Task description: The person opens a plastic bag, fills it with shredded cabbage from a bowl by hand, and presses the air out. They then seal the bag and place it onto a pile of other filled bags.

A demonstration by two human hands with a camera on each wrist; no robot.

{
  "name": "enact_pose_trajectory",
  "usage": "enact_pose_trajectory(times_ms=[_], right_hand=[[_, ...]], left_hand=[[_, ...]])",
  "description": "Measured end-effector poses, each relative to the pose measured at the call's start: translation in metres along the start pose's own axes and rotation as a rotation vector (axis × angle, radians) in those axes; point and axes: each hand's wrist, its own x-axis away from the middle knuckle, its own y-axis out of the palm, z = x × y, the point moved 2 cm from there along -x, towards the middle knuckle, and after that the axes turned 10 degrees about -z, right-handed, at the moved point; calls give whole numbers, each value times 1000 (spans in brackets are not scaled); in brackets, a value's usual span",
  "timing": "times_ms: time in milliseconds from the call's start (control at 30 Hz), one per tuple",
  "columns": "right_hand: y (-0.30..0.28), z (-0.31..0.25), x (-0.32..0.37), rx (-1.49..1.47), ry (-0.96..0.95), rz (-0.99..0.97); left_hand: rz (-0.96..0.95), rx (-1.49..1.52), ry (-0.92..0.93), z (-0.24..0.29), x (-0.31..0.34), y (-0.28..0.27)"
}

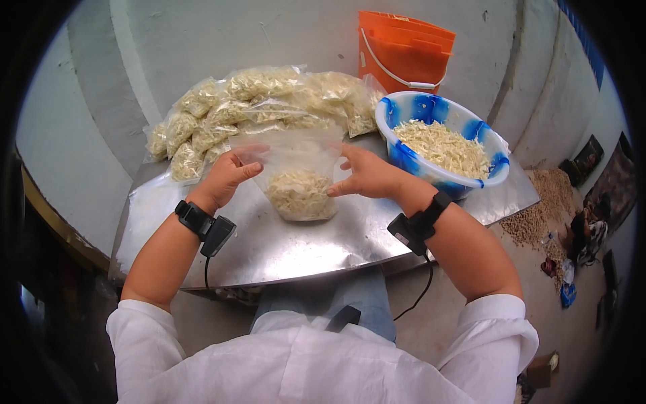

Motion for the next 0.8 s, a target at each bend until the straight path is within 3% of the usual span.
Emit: enact_pose_trajectory(times_ms=[33, 167, 233, 300, 433, 500, 533, 600, 667, 800], right_hand=[[6, 1, 1, 126, 132, -86], [34, 29, -16, 130, 76, -210], [47, 47, -25, 118, 59, -208], [55, 51, -30, -1, -23, -184], [63, 54, -33, -77, 17, -109], [64, 46, -32, -454, -100, -40], [63, 40, -29, -454, -98, -43], [59, 27, -18, -987, -49, 79], [58, 22, -14, -1034, -33, 54], [63, 20, -10, -971, 15, 18]], left_hand=[[-65, -8, -26, -3, -1, 7], [-168, -100, -1, -31, -2, 31], [-148, -207, 21, -44, -1, 39], [-155, -128, 17, -52, -1, 43], [-94, 0, 35, -49, 1, 44], [-65, 36, 18, -39, 1, 46], [11, 148, 69, -37, 1, 45], [91, 265, 114, -29, 0, 46], [212, 756, 9, -23, -2, 53], [115, 622, 40, -7, 7, 86]])
